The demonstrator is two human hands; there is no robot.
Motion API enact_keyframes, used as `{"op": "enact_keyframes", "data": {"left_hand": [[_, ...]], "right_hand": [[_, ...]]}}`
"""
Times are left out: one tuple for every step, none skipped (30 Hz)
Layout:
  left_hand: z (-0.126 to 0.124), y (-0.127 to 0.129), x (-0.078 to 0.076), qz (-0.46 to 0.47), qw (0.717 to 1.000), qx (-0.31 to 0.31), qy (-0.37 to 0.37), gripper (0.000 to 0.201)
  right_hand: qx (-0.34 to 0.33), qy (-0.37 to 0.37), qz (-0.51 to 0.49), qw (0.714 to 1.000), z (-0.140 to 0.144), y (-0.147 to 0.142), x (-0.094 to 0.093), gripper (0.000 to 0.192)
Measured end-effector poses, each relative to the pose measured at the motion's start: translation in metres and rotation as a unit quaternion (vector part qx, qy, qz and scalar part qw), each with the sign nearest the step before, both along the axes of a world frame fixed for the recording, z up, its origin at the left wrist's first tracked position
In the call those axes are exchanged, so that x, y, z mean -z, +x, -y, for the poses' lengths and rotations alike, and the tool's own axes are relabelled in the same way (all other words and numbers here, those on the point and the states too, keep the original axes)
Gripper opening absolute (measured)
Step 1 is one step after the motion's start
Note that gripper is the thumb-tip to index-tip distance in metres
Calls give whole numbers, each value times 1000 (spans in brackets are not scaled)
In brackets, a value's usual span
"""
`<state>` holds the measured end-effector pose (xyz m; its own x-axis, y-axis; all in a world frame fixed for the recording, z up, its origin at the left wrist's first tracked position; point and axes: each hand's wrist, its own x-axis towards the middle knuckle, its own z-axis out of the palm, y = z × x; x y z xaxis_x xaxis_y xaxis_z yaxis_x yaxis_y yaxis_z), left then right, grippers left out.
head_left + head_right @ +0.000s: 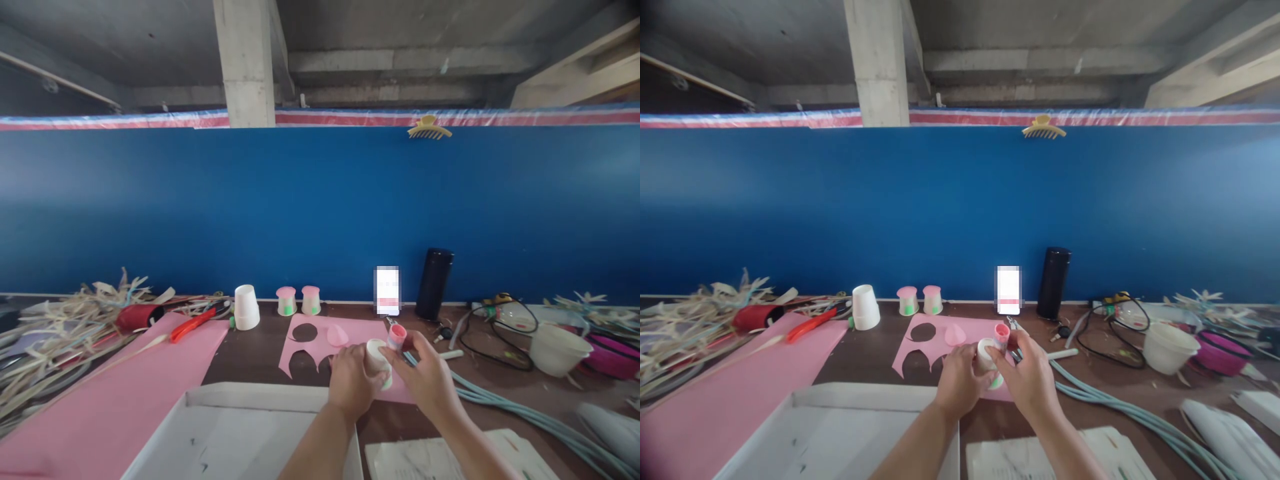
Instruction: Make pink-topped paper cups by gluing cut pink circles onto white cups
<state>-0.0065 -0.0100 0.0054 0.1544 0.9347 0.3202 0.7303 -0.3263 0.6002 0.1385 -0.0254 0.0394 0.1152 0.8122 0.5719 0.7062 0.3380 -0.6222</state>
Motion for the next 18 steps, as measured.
{"op": "enact_keyframes", "data": {"left_hand": [[0,0,0,-4,1000,0,-2,40],[0,0,0,-7,1000,-1,-4,40],[0,0,-1,-8,1000,-1,-5,39],[0,0,-1,-8,1000,-2,-5,39],[0,0,-1,-7,1000,-3,-4,39],[-1,0,-1,-5,1000,-3,-3,38],[-1,0,-1,-3,1000,-3,-2,38],[-1,0,-1,-3,1000,-4,-1,38],[0,0,-1,-1,1000,-4,1,38],[0,0,-1,1,1000,-4,4,38],[0,0,-1,3,1000,-4,6,38],[0,0,-1,3,1000,-3,6,38],[1,0,-1,2,1000,-3,4,39],[1,0,-2,0,1000,-1,1,39],[1,0,-2,-2,1000,0,-3,39],[1,0,-3,-3,1000,0,-7,39],[1,0,-3,-2,1000,1,-8,39],[1,0,-3,1,1000,1,-8,39]], "right_hand": [[-1,-4,2,1000,-1,0,2,27],[-3,-8,4,1000,-2,0,3,28],[-5,-11,3,1000,-3,0,5,29],[-8,-13,0,1000,-3,0,6,30],[-12,-15,-3,1000,-4,0,7,31],[-17,-17,-8,1000,-4,0,7,31],[-22,-18,-12,1000,-3,-1,8,32],[-26,-20,-17,999,-3,-1,7,32],[-30,-23,-20,999,-2,-1,7,32],[-33,-25,-20,999,-2,-2,6,32],[-34,-26,-18,999,-2,-1,6,31],[-31,-27,-13,999,-1,-1,5,30],[-26,-25,-5,999,-2,0,5,29],[-18,-21,3,1000,-2,1,4,28],[-9,-14,11,1000,-3,2,4,27],[-1,-6,17,1000,-3,3,4,27],[6,2,22,1000,-4,4,5,26],[12,10,25,1000,-5,5,5,26]]}}
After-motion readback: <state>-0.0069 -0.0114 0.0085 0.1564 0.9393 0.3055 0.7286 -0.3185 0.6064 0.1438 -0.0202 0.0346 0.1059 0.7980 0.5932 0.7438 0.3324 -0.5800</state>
